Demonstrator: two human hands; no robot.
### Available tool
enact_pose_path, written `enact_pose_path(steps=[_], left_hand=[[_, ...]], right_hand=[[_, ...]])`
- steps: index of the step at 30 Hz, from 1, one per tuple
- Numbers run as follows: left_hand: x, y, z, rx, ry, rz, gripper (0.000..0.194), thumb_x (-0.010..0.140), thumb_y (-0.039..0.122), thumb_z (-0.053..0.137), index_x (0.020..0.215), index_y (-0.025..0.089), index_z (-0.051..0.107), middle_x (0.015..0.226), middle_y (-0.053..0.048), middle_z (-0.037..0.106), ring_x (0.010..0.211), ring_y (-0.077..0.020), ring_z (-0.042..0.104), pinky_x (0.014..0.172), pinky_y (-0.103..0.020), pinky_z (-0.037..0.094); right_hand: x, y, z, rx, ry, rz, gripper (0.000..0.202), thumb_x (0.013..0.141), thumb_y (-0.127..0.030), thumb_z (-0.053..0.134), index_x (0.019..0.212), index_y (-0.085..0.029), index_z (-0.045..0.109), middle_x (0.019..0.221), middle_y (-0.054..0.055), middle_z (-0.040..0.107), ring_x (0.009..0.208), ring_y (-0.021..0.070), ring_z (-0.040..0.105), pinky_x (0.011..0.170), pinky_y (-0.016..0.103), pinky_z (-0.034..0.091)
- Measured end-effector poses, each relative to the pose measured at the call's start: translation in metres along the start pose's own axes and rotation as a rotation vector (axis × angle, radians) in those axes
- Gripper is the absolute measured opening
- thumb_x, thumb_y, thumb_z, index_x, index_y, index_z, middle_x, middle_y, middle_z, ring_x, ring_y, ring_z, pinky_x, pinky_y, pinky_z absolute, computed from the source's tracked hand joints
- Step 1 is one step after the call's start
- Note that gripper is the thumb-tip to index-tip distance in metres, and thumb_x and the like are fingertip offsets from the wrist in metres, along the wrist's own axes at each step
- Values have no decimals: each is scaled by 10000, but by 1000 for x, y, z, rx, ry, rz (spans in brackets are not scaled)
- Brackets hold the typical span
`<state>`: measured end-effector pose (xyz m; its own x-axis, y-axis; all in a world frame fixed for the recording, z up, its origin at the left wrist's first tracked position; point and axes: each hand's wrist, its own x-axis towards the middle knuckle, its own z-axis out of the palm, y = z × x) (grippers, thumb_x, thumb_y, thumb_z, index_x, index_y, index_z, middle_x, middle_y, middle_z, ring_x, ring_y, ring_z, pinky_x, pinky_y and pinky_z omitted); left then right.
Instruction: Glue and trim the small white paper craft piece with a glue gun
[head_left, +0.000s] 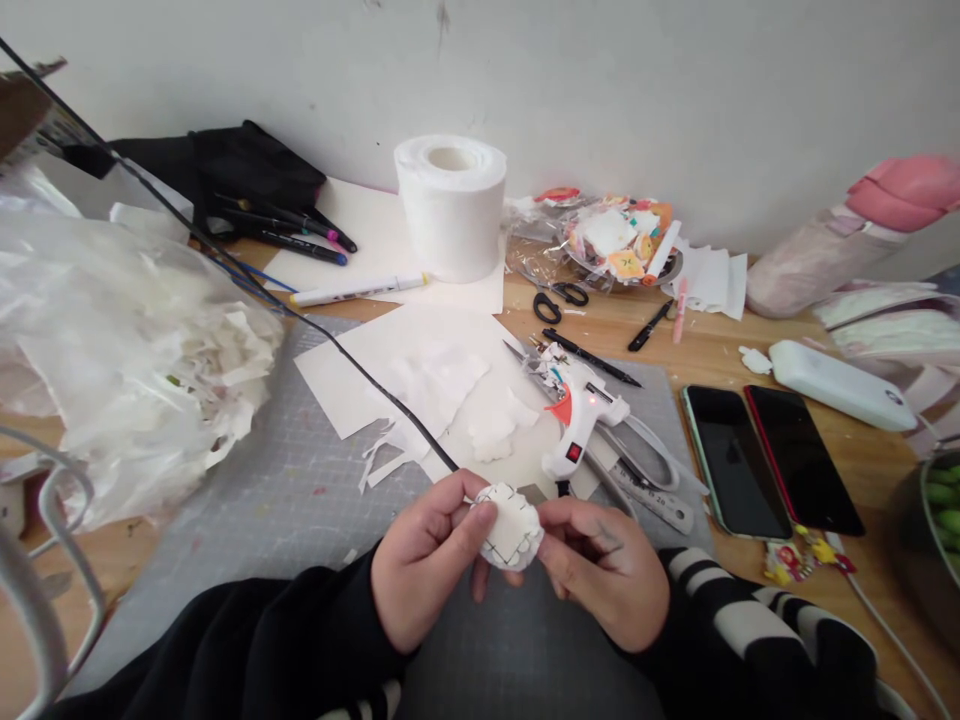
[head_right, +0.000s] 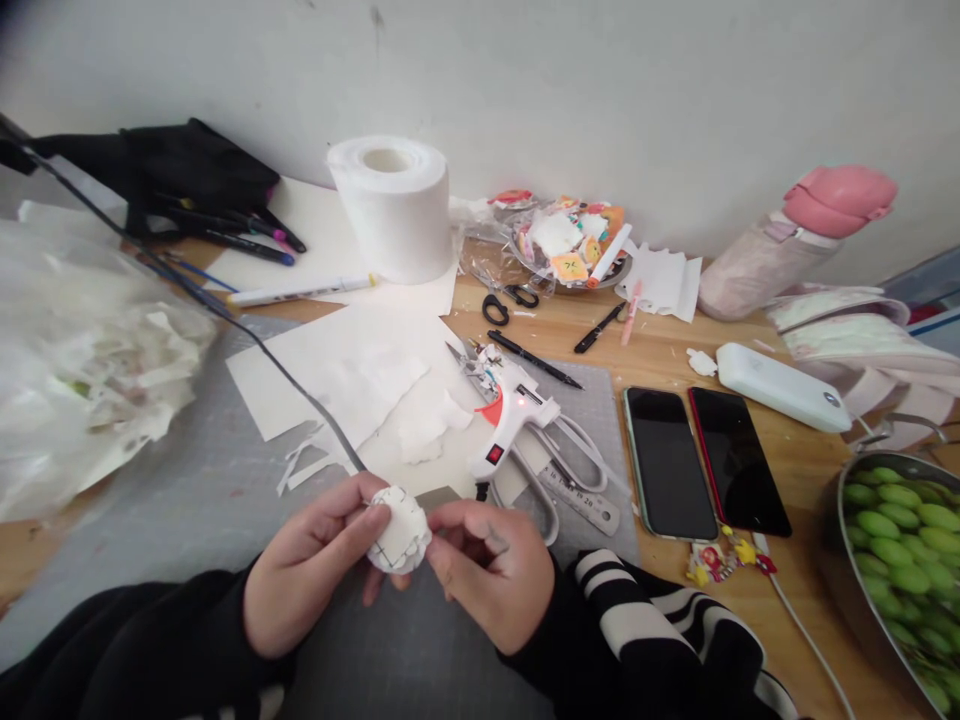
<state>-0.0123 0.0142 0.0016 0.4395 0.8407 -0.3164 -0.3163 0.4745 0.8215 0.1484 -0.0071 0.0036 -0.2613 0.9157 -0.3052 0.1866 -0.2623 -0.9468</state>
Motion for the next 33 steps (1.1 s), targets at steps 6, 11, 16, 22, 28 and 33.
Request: enact_pose_path(steps=[6,11,16,22,28,33], left_hand=[[0,-1,-1,16,-2,3,263,759,378,580,704,130,514,520,-20,656,438,-87,562,365,-139,411],[1,-2,-1,19,-2,4,264,759,383,578,704,132,517,516,-15,653,434,-84,558,362,-137,409],[0,-2,-1,38,2,-2,275,754,397,577,707,134,513,515,-14,646,428,-84,547,358,-142,402],[-2,-2,-2,124,10,4,272,776,409,538,716,147,501,513,-17,634,433,-93,530,369,-162,396],[-4,-2,-4,329,10,50,256,821,402,460,739,161,480,537,-22,637,415,-86,490,403,-182,399],[-5,-3,-6,430,9,61,259,835,410,416,743,174,467,537,-17,628,407,-91,468,390,-189,383]], right_hand=[[2,-2,-1,3,-12,-58,237,774,-312,519,824,-107,627,498,-3,534,395,54,426,376,175,336],[2,-3,-1,20,-28,-88,211,785,-308,520,805,-129,630,523,2,583,404,51,433,384,167,356],[3,-4,-1,29,-32,-79,227,786,-333,523,802,-133,629,551,10,611,413,52,440,390,171,368],[2,-4,0,64,-33,-50,202,784,-315,528,788,-140,629,586,18,630,428,50,435,405,176,359],[1,-1,1,56,29,-53,175,756,-297,553,782,-136,617,522,-3,578,416,54,406,395,183,321],[1,-2,0,37,2,-54,170,752,-285,553,782,-131,618,541,9,594,428,56,410,408,184,332]])
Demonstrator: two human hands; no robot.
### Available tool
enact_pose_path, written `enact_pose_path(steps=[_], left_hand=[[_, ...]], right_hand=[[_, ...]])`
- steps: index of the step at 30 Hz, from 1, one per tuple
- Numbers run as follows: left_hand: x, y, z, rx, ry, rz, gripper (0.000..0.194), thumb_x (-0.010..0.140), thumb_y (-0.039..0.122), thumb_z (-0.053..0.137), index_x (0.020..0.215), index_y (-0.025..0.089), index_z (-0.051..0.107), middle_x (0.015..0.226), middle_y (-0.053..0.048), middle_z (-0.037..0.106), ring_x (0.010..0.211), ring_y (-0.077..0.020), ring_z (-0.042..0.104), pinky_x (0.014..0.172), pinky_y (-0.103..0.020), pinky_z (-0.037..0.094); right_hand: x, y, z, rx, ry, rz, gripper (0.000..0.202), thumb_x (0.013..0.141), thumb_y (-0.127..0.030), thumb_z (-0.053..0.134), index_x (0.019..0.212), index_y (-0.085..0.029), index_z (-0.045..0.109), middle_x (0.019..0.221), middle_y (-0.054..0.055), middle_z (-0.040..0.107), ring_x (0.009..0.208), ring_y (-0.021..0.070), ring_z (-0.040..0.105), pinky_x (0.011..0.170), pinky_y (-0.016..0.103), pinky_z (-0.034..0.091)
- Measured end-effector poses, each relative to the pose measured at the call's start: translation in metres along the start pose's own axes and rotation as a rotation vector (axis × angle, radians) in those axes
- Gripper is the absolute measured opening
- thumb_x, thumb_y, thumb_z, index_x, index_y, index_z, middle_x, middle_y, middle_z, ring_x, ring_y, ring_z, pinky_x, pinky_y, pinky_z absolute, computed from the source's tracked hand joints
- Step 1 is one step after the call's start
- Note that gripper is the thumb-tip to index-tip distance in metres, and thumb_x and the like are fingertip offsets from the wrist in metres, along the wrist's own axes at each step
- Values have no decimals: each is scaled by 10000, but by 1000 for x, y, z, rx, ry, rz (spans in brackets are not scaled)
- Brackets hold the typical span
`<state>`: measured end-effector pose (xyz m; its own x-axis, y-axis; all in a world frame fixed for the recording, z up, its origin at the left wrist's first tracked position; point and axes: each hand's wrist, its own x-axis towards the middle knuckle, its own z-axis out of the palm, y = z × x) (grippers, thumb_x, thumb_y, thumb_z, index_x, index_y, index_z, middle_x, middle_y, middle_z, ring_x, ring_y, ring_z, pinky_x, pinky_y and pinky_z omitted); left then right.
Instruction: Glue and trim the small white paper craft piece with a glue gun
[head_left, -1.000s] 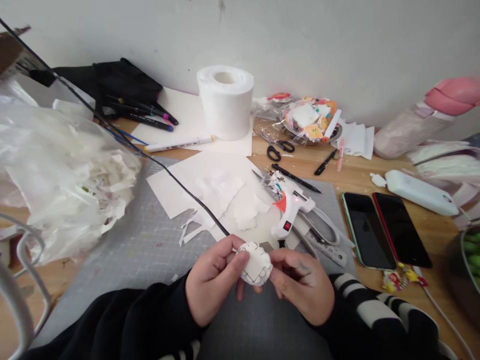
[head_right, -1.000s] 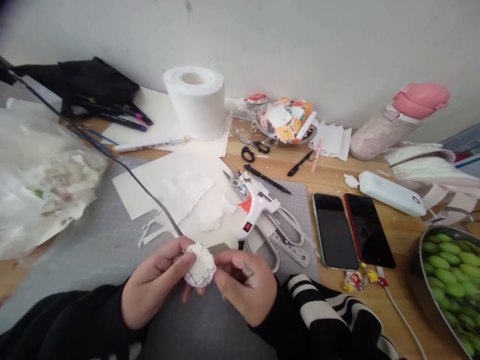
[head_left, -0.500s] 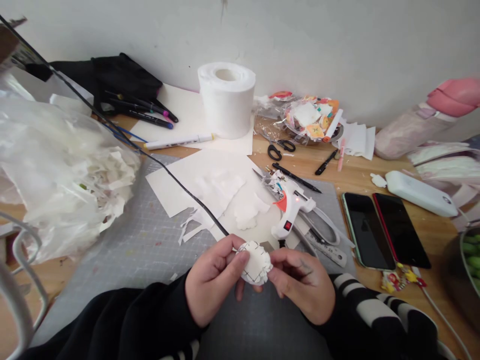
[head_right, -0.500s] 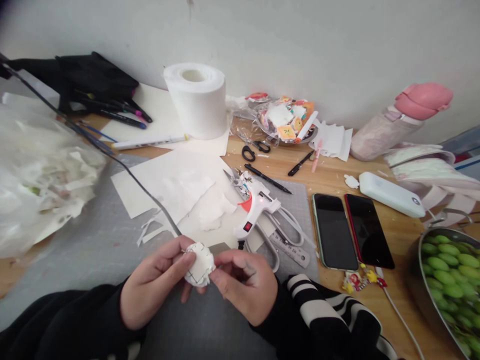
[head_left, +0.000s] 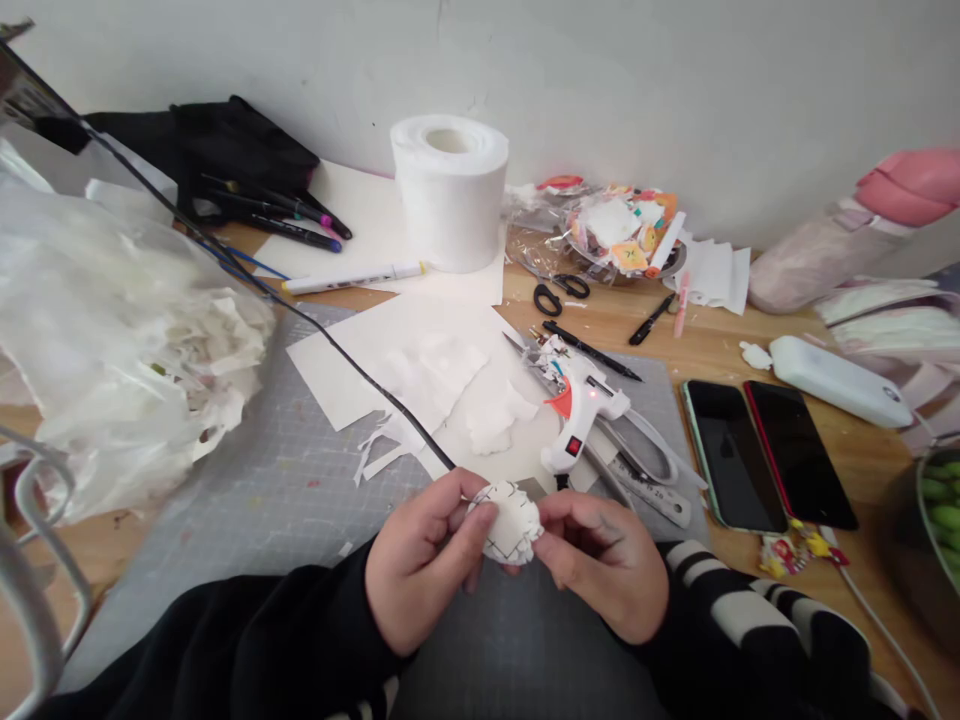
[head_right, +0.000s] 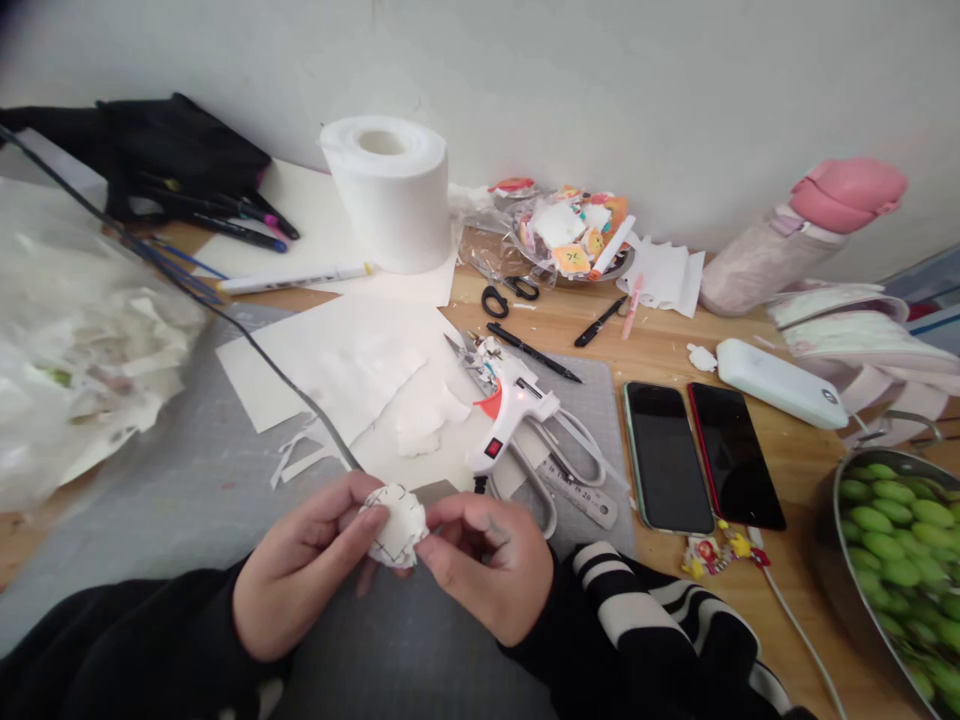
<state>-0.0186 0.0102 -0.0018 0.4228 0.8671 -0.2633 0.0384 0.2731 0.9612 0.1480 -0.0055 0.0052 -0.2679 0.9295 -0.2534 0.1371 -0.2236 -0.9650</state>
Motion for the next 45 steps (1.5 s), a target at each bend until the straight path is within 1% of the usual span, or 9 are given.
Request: enact_pose_path(steps=[6,13,18,24,31,36,40,43,45], left_hand=[[-1,-2,-1,23,1,13,241,842,388,411,747,175,469,542,-8,626,400,-86,463,399,-188,380],[-1,-2,-1,37,17,19,224,842,376,417,754,178,476,555,-8,633,410,-87,474,411,-188,386],[-1,-1,-1,33,6,16,224,844,371,410,752,177,475,552,-10,633,405,-87,470,406,-189,384],[-2,-3,-1,39,9,24,222,845,376,405,778,181,487,568,-13,641,422,-99,493,410,-192,392],[-6,0,1,156,86,108,154,829,288,446,755,193,543,554,9,638,428,-95,480,446,-192,386],[-9,3,1,303,128,182,144,814,245,459,732,205,569,520,26,605,413,-94,483,432,-194,365],[-10,3,1,400,139,212,135,809,239,460,734,204,567,499,38,554,410,-93,482,436,-194,355],[-9,4,0,350,121,182,135,806,246,461,724,195,554,507,34,543,434,-98,491,454,-198,360],[-7,6,0,248,91,144,125,798,262,470,733,188,548,526,28,552,463,-104,500,469,-201,368]], right_hand=[[-1,2,-1,-25,10,0,212,749,-330,558,781,-139,642,532,7,582,423,59,397,398,192,319],[-1,1,0,-34,34,-21,190,747,-316,562,771,-148,648,500,-11,556,408,54,390,388,185,314],[-1,2,0,-35,16,-4,198,750,-321,553,772,-145,640,532,3,581,411,58,400,391,194,321],[0,7,1,22,69,14,202,738,-336,561,772,-146,620,487,-27,508,411,56,379,393,193,301],[1,6,3,61,70,42,216,721,-371,560,733,-156,581,483,-29,507,412,59,372,399,198,307],[3,-2,2,80,35,110,172,673,-329,586,667,-161,549,475,-43,475,412,52,359,395,192,299],[3,-6,2,75,54,153,140,632,-287,586,608,-165,523,465,-54,429,412,52,351,394,191,285],[3,-6,2,52,59,145,112,624,-254,570,592,-164,512,468,-52,423,417,51,349,396,190,273],[3,-6,2,47,53,146,105,619,-243,566,585,-166,503,472,-48,430,422,54,354,398,191,271]])
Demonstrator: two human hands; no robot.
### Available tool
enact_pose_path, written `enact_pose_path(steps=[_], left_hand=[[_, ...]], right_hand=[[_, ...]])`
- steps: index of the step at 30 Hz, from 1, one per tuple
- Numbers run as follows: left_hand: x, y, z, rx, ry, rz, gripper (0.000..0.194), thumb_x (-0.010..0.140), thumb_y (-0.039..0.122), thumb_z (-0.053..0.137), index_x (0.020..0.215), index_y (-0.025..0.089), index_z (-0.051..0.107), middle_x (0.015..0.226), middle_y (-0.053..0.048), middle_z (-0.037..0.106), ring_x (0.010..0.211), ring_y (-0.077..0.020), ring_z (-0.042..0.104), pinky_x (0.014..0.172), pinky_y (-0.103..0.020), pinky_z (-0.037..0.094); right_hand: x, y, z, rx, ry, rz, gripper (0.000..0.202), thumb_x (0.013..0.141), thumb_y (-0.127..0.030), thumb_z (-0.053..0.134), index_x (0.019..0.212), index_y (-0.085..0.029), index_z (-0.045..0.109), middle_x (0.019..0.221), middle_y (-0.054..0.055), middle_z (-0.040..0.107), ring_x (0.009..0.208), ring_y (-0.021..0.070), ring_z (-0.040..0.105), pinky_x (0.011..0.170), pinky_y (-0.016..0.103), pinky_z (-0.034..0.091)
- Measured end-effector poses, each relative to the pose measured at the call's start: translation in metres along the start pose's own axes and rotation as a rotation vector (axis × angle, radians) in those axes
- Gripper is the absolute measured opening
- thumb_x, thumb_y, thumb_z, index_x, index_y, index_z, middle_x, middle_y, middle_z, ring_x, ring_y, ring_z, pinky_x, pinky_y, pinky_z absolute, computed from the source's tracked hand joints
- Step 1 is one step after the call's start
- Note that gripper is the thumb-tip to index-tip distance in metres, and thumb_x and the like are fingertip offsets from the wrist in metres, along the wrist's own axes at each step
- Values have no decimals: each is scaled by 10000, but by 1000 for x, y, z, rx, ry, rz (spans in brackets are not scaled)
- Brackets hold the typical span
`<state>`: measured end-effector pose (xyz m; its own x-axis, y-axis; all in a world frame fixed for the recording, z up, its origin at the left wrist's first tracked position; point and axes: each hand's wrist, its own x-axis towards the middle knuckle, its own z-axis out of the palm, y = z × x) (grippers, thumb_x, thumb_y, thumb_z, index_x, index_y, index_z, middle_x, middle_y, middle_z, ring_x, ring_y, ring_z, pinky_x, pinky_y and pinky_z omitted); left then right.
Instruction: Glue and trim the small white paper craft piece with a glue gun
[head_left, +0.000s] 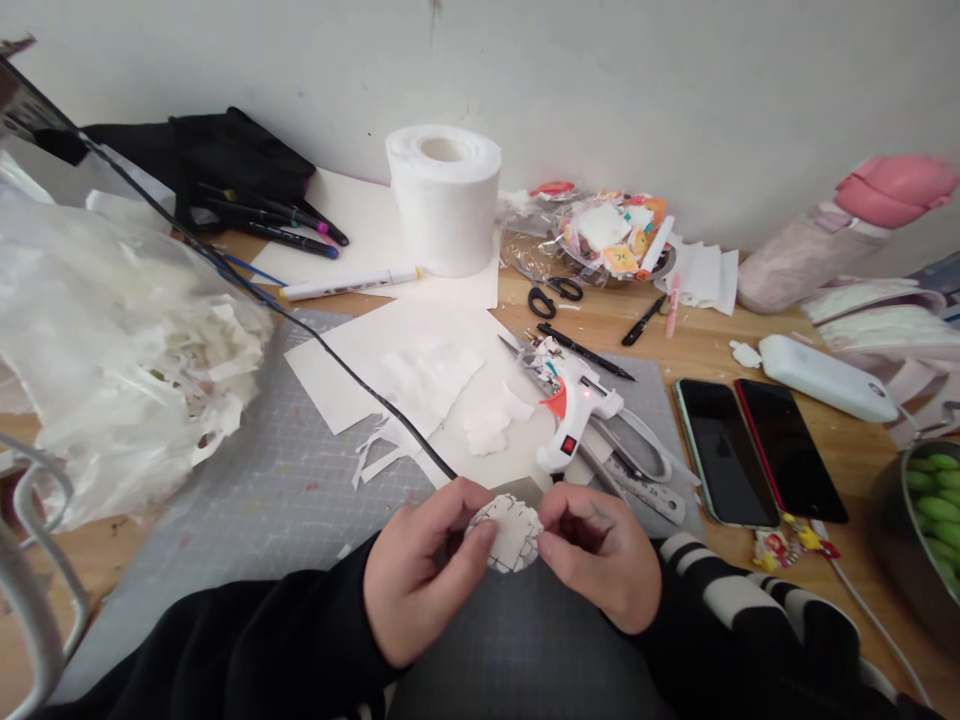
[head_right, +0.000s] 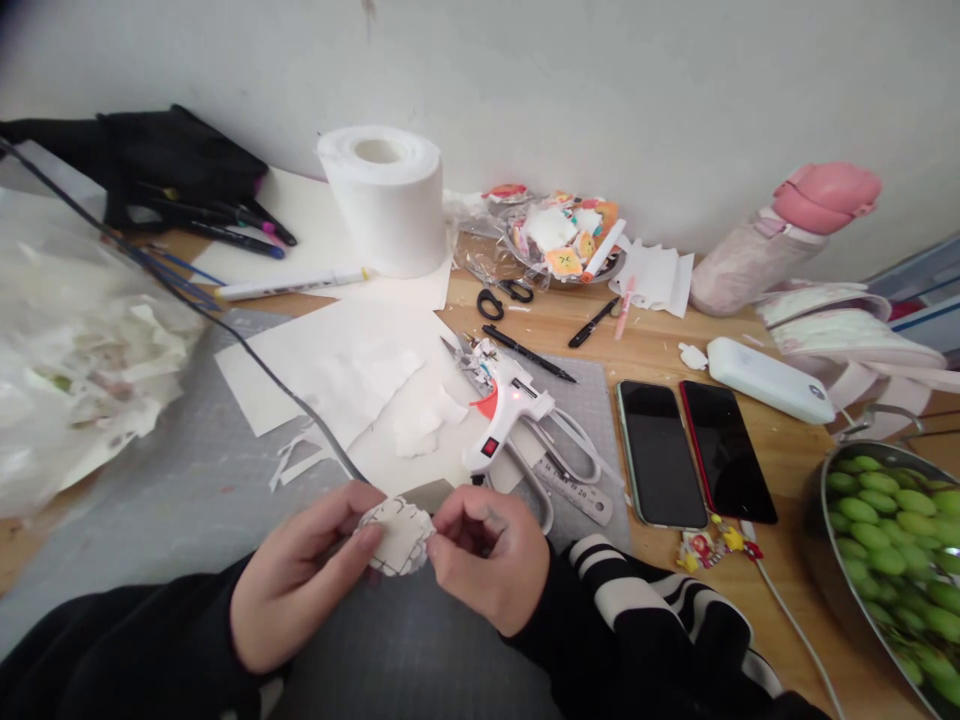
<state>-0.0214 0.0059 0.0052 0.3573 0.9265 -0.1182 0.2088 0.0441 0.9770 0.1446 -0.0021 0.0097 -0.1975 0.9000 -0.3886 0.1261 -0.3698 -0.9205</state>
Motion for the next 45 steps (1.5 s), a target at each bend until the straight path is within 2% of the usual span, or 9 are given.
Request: enact_pose_path(steps=[4,8,17,27,35,40,45], left_hand=[[4,0,0,-203,-141,-108,161,784,284,488,712,164,570,550,8,591,465,-95,477,465,-197,359],[4,-1,1,-175,-215,-138,207,786,287,494,678,144,598,464,12,558,454,-98,469,478,-201,356],[4,-1,-3,-152,-173,-165,221,808,288,474,679,142,579,479,28,547,433,-71,417,431,-175,327],[5,-1,-3,-29,-181,-113,246,815,276,445,647,140,563,468,31,534,440,-72,439,470,-181,357],[4,-2,-2,104,-172,-39,264,820,260,429,609,150,543,478,22,542,450,-83,474,485,-189,366],[4,-2,-1,118,-184,-51,240,814,258,426,659,146,570,468,23,545,443,-91,482,480,-193,373],[5,1,-4,86,-150,-62,261,818,263,413,616,158,541,454,35,528,439,-85,462,481,-185,369]], right_hand=[[0,1,1,3,-14,13,123,607,-244,565,561,-175,474,455,-50,422,413,54,339,387,190,254],[-1,4,1,-6,-25,-9,115,621,-226,558,565,-173,472,456,-60,396,412,49,326,387,185,249],[1,7,-1,50,-56,-36,117,698,-265,551,718,-150,553,523,-45,444,457,57,367,430,189,294],[1,6,-1,20,-86,-16,145,687,-284,569,703,-141,553,518,-44,436,451,57,368,421,191,297],[3,0,1,-30,-50,15,126,643,-266,541,657,-141,532,489,-47,413,422,58,358,398,194,300],[4,-2,2,-71,-32,24,108,624,-252,528,629,-144,521,478,-49,404,417,59,353,396,196,298],[4,1,1,-59,-38,4,113,664,-246,504,659,-141,545,489,-43,432,426,56,361,411,193,294]])
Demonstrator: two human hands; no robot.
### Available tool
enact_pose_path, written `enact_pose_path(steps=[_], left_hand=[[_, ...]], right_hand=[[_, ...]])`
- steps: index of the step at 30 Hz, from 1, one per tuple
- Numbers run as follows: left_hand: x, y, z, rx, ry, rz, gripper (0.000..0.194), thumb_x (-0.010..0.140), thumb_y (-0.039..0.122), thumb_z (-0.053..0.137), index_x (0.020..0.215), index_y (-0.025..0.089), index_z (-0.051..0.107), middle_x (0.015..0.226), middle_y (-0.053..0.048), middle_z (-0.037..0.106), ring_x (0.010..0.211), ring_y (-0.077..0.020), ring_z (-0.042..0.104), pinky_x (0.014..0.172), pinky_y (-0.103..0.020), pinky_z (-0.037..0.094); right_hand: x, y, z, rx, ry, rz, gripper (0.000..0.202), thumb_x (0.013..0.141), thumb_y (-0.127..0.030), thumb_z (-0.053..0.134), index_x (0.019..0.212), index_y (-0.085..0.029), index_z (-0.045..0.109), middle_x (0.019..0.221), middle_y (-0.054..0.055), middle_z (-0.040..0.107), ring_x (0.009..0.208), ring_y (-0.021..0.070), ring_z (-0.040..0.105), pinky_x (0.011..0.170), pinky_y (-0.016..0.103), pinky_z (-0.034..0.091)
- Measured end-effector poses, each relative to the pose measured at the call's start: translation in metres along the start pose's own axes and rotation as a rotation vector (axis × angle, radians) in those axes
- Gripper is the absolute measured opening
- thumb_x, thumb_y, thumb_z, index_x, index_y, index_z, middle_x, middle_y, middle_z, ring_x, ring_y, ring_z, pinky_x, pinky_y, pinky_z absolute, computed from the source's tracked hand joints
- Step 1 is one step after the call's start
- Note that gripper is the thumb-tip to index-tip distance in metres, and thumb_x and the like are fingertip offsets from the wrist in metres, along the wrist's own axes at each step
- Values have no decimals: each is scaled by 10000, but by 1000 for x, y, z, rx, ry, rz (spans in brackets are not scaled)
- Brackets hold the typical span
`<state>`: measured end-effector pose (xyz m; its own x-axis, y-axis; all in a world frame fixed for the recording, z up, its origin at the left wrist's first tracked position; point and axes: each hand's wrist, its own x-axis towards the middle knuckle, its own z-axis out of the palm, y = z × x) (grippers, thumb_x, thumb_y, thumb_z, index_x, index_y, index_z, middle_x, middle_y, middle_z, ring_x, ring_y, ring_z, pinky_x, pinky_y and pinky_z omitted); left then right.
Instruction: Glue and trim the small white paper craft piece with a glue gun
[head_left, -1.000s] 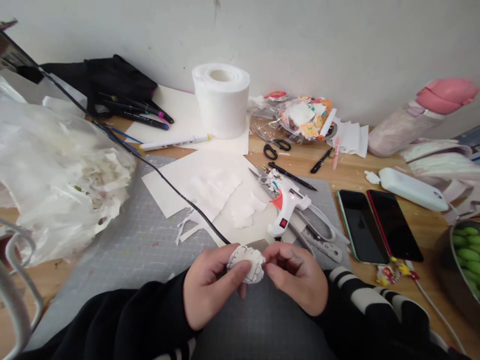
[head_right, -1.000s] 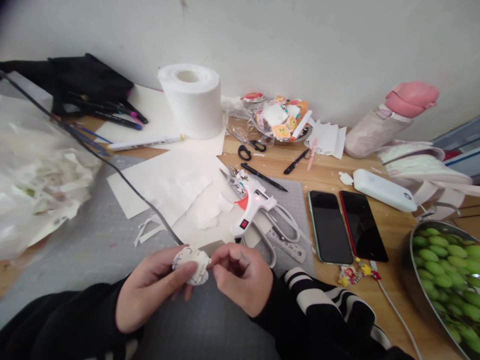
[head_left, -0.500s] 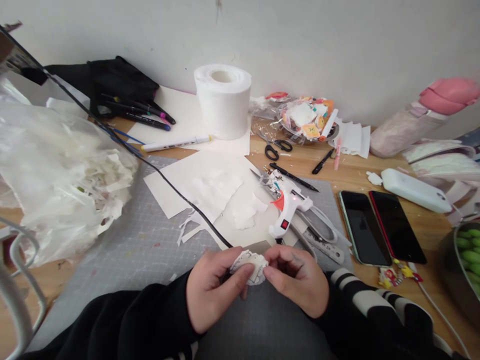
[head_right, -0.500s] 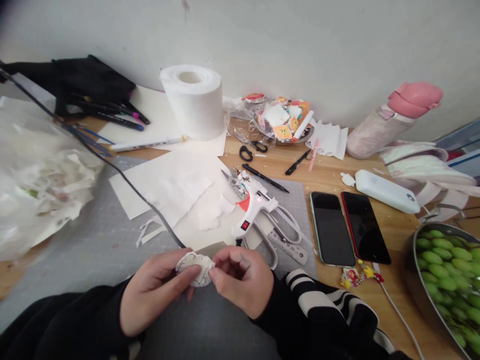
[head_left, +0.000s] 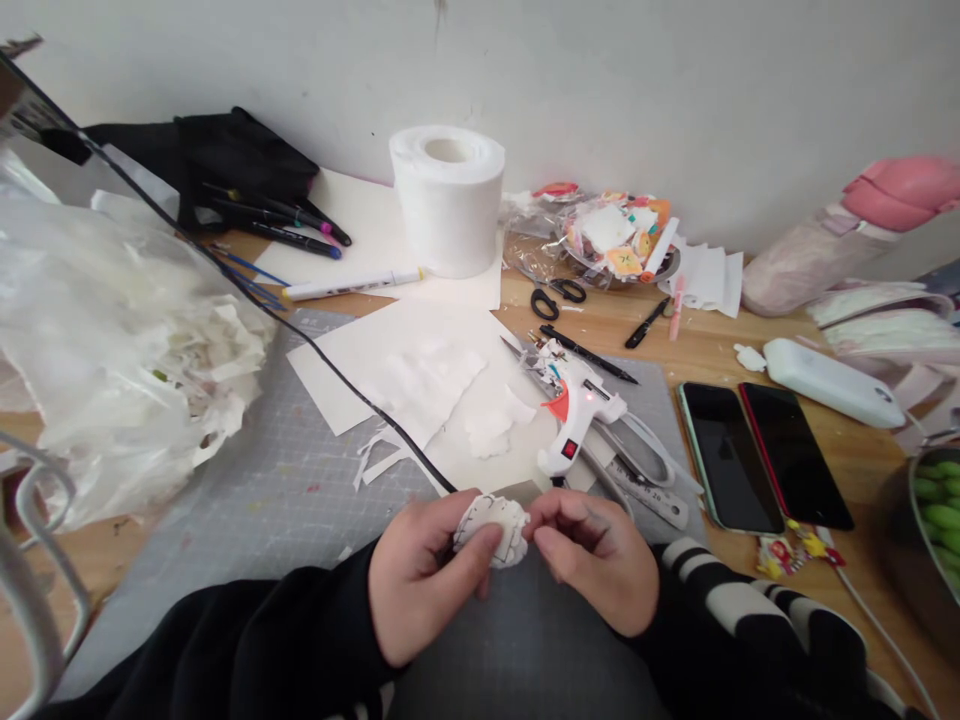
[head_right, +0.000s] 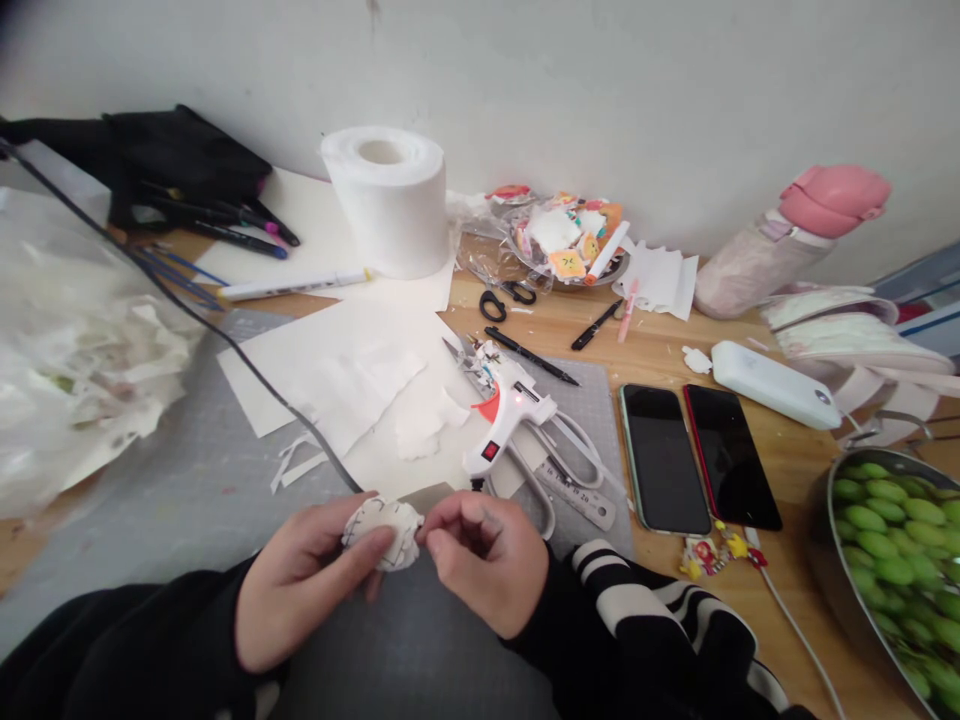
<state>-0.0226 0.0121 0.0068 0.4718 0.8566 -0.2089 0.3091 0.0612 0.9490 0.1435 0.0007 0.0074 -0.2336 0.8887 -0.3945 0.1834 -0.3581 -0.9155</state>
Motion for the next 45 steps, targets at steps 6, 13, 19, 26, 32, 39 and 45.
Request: enact_pose_path(steps=[6,13,19,26,32,39,45], left_hand=[[0,0,1,-10,10,25,263,822,258,417,607,163,535,446,40,522,441,-82,464,493,-182,371],[0,0,1,24,11,30,250,820,244,414,612,168,529,444,41,528,436,-83,460,486,-187,373],[0,1,1,50,16,40,240,818,223,425,605,170,523,444,46,531,425,-77,460,474,-180,372],[0,1,2,86,17,47,253,818,225,421,590,173,520,445,44,538,429,-77,472,480,-174,376],[1,1,2,86,3,47,251,819,229,419,597,169,520,456,39,540,441,-78,486,488,-172,377],[-1,-1,4,47,-19,43,243,810,232,418,588,178,500,466,38,514,438,-90,471,474,-195,370],[0,2,2,45,2,42,272,807,220,412,546,181,477,467,36,509,444,-88,476,490,-195,370]], right_hand=[[0,4,-1,-2,-24,-25,145,689,-274,536,701,-135,572,520,-34,460,453,61,379,426,194,306],[-2,9,0,76,-45,-24,143,685,-279,558,702,-139,581,531,-37,466,461,56,384,433,189,306],[0,7,0,84,-64,6,159,689,-313,566,698,-155,553,532,-43,450,467,57,375,435,194,306],[1,5,-1,53,-89,20,180,685,-331,567,710,-155,542,545,-40,449,478,62,376,444,202,307],[0,5,-1,52,-73,42,196,678,-348,577,693,-158,534,537,-43,442,473,64,369,442,204,300],[0,5,-1,62,-52,35,160,704,-315,563,683,-162,519,523,-56,421,457,53,347,435,197,291],[0,5,-2,72,-74,7,132,727,-292,526,687,-166,523,497,-63,416,442,49,348,428,194,287]])
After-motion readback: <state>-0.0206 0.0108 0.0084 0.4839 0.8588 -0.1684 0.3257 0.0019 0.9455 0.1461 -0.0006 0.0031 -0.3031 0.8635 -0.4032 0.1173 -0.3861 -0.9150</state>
